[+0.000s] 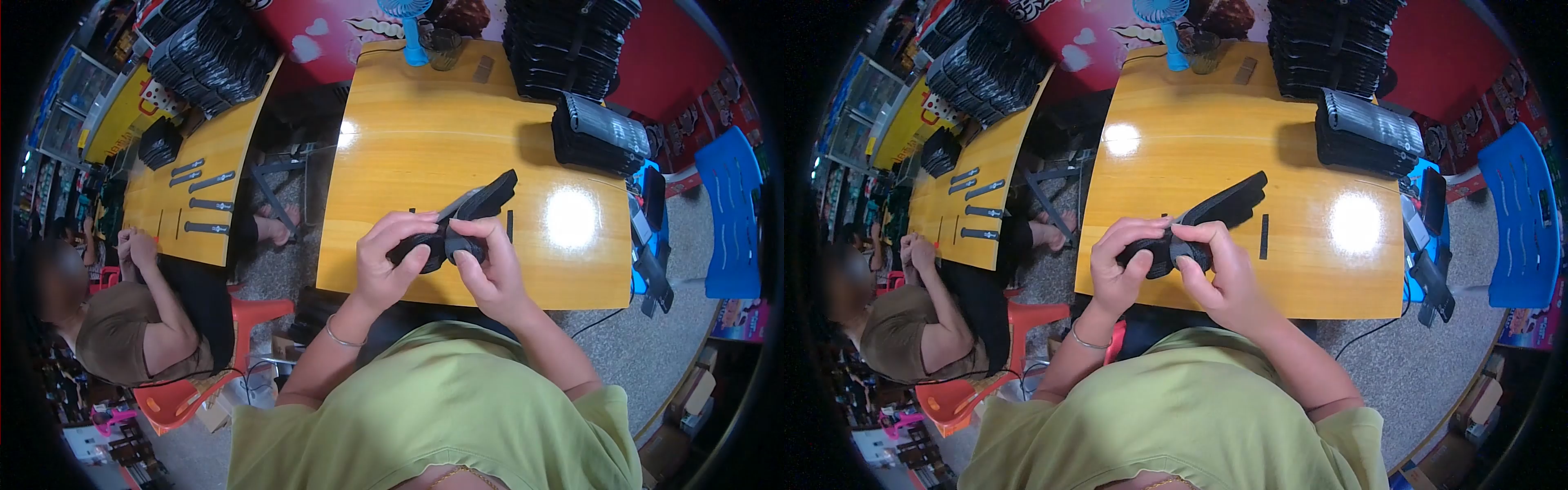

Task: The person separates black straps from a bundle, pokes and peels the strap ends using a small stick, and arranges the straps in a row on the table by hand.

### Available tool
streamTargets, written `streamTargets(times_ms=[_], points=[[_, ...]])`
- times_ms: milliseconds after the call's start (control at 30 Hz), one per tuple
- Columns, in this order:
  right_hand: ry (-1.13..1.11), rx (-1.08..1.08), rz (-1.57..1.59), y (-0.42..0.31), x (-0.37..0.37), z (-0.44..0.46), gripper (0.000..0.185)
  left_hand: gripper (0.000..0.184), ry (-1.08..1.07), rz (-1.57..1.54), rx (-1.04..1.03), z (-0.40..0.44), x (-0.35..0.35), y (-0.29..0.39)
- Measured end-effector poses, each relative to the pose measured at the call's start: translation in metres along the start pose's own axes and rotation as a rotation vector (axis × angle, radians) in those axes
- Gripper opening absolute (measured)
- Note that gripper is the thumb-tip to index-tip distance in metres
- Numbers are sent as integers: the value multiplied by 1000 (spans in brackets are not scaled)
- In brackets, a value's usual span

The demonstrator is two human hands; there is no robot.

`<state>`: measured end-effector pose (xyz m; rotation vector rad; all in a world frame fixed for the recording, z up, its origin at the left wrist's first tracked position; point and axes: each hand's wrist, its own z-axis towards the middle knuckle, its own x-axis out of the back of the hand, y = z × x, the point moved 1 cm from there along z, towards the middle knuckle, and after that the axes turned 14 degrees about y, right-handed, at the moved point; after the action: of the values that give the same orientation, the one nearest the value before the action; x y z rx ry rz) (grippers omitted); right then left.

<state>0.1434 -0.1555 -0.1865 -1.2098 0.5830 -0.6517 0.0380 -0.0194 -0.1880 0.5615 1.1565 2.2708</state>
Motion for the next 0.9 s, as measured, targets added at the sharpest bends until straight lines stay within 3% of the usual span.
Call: streamTargets(times_ms=[200,233,300,433,500,567,633,733,833,900], points=[[-77,81,-140,-9,10,3,28,17,108,-47,155,6,14,-7],[-133,32,-143,-13,17,5,28,16,189,-138,292,7,21,-11],[-245,-65,-150,-19,33,8,27,16,212,-186,262,14,41,-22],[-101,-125,101,-13,74,8,25,24,319,-301,462,21,76,-33],[-27,-184,455,-4,100,13,24,27,430,-417,587,26,94,-36],[190,-201,741,1,135,20,25,37,672,-519,747,29,116,-50],[317,-144,844,-11,172,17,23,42,783,-681,788,39,131,-47],[345,-10,684,-23,201,4,21,43,746,-660,748,47,142,-51],[271,-40,624,-22,222,-7,22,42,702,-696,812,62,139,-62],[350,-32,624,-18,225,-13,22,40,716,-713,870,81,125,-71]])
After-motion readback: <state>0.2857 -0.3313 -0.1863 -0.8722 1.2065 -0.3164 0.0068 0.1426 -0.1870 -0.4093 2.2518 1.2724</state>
